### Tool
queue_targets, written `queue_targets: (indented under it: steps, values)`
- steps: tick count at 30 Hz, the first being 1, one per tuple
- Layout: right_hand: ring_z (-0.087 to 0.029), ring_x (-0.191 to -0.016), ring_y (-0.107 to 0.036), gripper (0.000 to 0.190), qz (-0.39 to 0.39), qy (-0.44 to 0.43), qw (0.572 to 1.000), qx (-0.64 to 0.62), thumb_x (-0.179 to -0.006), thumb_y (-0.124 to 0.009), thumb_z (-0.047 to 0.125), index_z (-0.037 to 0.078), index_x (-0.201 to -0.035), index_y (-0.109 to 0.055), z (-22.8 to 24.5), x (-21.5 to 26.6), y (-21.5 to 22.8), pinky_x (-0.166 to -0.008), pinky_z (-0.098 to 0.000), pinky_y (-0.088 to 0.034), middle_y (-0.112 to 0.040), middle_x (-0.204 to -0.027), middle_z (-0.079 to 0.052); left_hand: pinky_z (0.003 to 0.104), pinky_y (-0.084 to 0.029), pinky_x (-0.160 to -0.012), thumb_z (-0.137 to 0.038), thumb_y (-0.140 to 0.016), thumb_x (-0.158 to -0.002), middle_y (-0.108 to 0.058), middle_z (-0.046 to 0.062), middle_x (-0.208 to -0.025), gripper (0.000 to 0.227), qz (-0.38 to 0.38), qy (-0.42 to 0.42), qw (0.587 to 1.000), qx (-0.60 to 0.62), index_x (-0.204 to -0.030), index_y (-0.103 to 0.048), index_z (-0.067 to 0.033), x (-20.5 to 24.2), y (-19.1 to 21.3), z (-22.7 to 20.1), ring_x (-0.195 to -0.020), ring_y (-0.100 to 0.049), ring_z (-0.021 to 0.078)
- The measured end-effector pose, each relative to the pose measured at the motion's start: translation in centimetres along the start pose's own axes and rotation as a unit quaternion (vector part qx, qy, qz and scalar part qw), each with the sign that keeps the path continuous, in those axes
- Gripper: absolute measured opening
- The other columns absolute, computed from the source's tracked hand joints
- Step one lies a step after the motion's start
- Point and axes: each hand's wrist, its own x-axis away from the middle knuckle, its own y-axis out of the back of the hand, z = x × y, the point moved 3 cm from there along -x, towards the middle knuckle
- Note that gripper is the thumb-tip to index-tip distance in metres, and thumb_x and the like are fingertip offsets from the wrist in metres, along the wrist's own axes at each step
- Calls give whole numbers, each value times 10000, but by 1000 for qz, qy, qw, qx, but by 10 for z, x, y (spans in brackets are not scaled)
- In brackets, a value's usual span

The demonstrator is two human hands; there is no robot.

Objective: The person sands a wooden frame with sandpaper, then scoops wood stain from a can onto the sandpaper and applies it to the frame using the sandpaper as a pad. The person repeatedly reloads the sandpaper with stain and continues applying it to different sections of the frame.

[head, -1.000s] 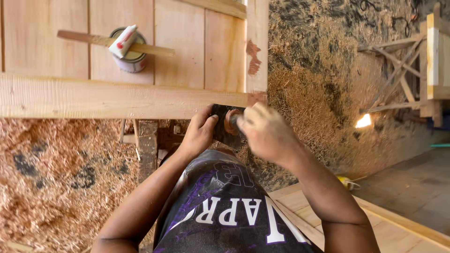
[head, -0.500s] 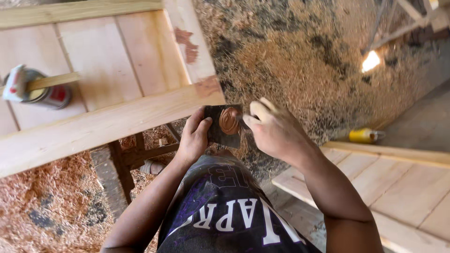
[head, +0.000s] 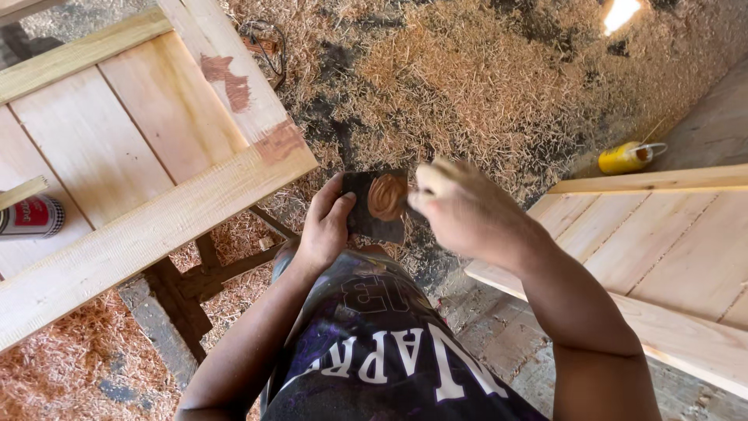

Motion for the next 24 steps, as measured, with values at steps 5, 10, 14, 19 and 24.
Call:
queue_targets:
  steps: [5, 10, 14, 19, 24]
  values:
    - [-205, -912, -627, 170, -7, 29, 999, -12, -885, -623, -38, 4, -976, -760, -4, 10, 3, -871, -380, -555, -674, -913, -91, 280, -523, -967, -178, -540, -1011, -648, 160, -1321, 534, 34, -17, 999, 25, -1480, -441, 55, -14, -13, -8, -1156, -626, 187]
    - [-241, -922, -619, 149, -3, -56, 998, 38, -976, -627, 48, -11, -1033, -752, -28, 11, 9, -807, -377, -545, -663, -934, -131, 295, -488, -1006, -199, -550, -1000, -609, 174, -1374, 542, 43, -23, 998, -42, -1473, -454, 48, -29, -24, -15, -1214, -596, 197]
    - [-253, -935, -621, 187, -42, -11, 999, -33, -834, -620, 23, 23, -968, -751, -36, 9, 16, -842, -414, -537, -664, -938, -108, 301, -463, -1053, -201, -565, -1005, -607, 205, -1401, 531, 54, -30, 997, -34, -1459, -469, 58, -47, -28, -21, -1263, -581, 216]
    - [-224, -912, -580, 164, -52, -130, 987, -81, -1003, -654, 97, 11, -870, -696, -76, -1, -8, -847, -403, -531, -618, -930, -97, 494, -449, -654, -162, -502, -1011, -613, 355, -1205, 474, 51, 149, 987, -40, -1425, -581, 54, -76, -33, -16, -822, -588, 466]
    - [-209, -984, -574, 157, -24, -90, 996, -2, -790, -744, 171, 65, -680, -707, -106, -14, -26, -867, -419, -524, -634, -977, -87, 277, -414, -488, -84, -495, -1004, -617, 143, -1052, 418, 47, 70, 993, 78, -1398, -602, 3, -130, -46, -31, -722, -513, 194]
